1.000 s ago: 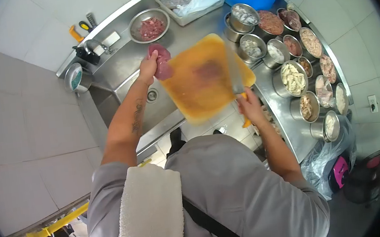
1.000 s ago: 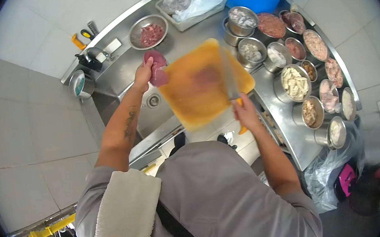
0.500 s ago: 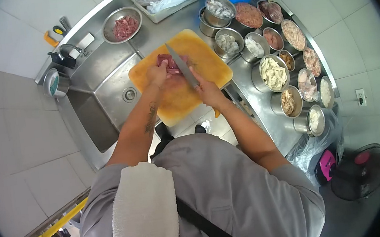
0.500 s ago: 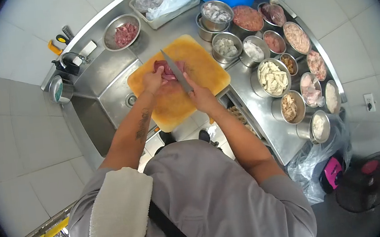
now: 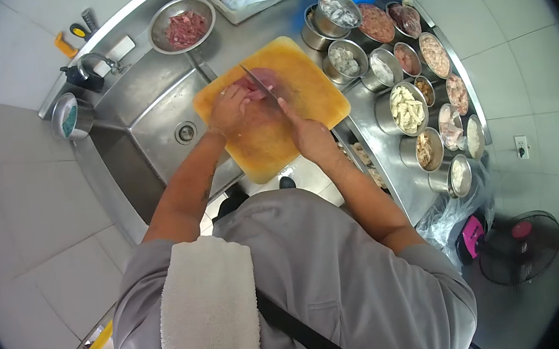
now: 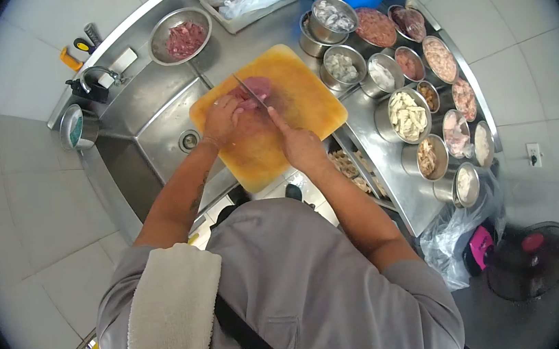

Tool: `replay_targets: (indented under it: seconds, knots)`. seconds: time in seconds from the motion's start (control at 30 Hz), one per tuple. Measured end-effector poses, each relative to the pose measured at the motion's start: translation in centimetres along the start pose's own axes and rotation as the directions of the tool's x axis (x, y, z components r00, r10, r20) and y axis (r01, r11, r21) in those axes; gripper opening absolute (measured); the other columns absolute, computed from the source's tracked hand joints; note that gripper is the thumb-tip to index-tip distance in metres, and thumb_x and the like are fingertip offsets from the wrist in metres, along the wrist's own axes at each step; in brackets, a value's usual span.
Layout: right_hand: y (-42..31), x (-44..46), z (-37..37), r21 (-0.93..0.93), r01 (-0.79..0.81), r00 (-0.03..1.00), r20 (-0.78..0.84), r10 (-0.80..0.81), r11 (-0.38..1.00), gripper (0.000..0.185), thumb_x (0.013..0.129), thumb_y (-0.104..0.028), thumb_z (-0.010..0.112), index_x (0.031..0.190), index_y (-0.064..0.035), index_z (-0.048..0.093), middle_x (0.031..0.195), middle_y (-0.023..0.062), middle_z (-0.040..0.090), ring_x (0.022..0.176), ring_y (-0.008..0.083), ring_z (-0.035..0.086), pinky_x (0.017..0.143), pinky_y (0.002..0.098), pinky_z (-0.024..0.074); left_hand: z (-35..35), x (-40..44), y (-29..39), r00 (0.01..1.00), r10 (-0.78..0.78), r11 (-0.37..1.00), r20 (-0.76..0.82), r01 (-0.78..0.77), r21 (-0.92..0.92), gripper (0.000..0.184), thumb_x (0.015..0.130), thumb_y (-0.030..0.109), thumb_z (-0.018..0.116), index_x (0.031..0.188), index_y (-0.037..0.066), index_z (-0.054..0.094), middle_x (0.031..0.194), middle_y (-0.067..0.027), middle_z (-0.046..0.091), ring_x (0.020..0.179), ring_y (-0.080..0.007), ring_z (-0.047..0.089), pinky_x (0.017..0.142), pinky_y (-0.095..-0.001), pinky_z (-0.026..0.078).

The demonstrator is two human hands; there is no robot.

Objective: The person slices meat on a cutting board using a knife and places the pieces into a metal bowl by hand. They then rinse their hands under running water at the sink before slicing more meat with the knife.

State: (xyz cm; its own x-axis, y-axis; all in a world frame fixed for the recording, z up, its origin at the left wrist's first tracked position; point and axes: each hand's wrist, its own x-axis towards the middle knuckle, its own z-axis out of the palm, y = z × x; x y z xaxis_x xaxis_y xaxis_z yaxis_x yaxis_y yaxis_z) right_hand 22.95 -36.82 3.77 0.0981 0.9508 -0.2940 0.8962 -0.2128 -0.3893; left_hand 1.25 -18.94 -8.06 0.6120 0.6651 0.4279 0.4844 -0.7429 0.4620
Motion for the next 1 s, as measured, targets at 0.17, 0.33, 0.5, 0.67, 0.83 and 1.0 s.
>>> replay_targets:
  seconds: [0.17,0.33,0.5,0.67,0.83,1.0]
  knots:
    - [-0.8,-0.6,-0.5,-0.185,0.05,0.999,0.028,-0.046,0.981,0.091,0.101,-0.007,0.058,0.18,-0.0321,0.022,0.092,0.027,0.077,0.084,0.0441,0.078,0.082,0.0574,0.062,1.0,-0.4,-0.1,0.996,-0.059,0.996,-0.063,0.054,-0.065,0.026,0.097,0.015,0.076,0.121,0.006,0.071,0.124,-0.0154,0.07,0.122,-0.0409,0.066,0.105,-0.0507,0.054]
    - [-2.0,-1.4,-1.7,-0.309,0.066,0.995,0.093,-0.039,0.949,0.094,0.099,-0.009,0.062,0.181,-0.029,0.02,0.09,0.0256,0.078,0.085,0.0428,0.08,0.08,0.0551,0.0635,0.6,-0.9,0.2,0.994,-0.103,0.992,-0.02,0.101,-0.078,0.028,0.097,0.013,0.073,0.125,0.009,0.07,0.127,-0.0138,0.068,0.126,-0.0404,0.064,0.111,-0.0516,0.051]
    - [-2.8,1.1,-0.5,-0.354,0.018,0.989,0.146,0.036,0.935,0.094,0.101,-0.009,0.059,0.182,-0.0295,0.016,0.099,0.0256,0.08,0.091,0.0435,0.08,0.085,0.0565,0.0639,1.6,-0.5,-0.5,0.992,-0.1,0.991,-0.074,0.093,-0.093,0.029,0.097,0.013,0.072,0.126,0.008,0.072,0.127,-0.0142,0.071,0.126,-0.0398,0.065,0.112,-0.0511,0.051]
    - [-2.7,6.9,1.5,-0.079,-0.034,0.984,0.17,0.047,0.996,0.097,0.102,-0.003,0.054,0.18,-0.0418,0.013,0.11,0.0316,0.078,0.102,0.0488,0.078,0.091,0.0615,0.0605,1.4,-0.8,-0.4,0.991,-0.123,0.985,-0.056,0.115,-0.125,0.03,0.098,0.014,0.071,0.127,0.006,0.073,0.127,-0.0149,0.072,0.125,-0.0393,0.065,0.114,-0.0511,0.05]
    - [-2.3,10.6,4.0,0.017,-0.052,0.988,0.146,0.049,0.998,0.093,0.104,-0.006,0.051,0.179,-0.0455,0.013,0.117,0.0339,0.077,0.109,0.0526,0.076,0.095,0.0641,0.0583,2.1,-1.7,-0.9,0.994,-0.082,0.994,-0.065,0.077,-0.081,0.03,0.098,0.014,0.073,0.126,0.005,0.074,0.127,-0.0157,0.072,0.125,-0.0396,0.066,0.114,-0.0506,0.051]
    - [0.2,7.3,4.8,0.012,0.005,0.99,0.144,-0.006,1.0,0.091,0.105,-0.01,0.052,0.179,-0.0449,0.013,0.116,0.0347,0.077,0.107,0.0523,0.076,0.094,0.0635,0.0588,1.2,-1.4,-0.3,0.979,-0.174,0.984,-0.103,0.17,-0.049,0.032,0.092,0.012,0.079,0.123,0.007,0.075,0.118,-0.0136,0.073,0.115,-0.0399,0.068,0.109,-0.0487,0.054]
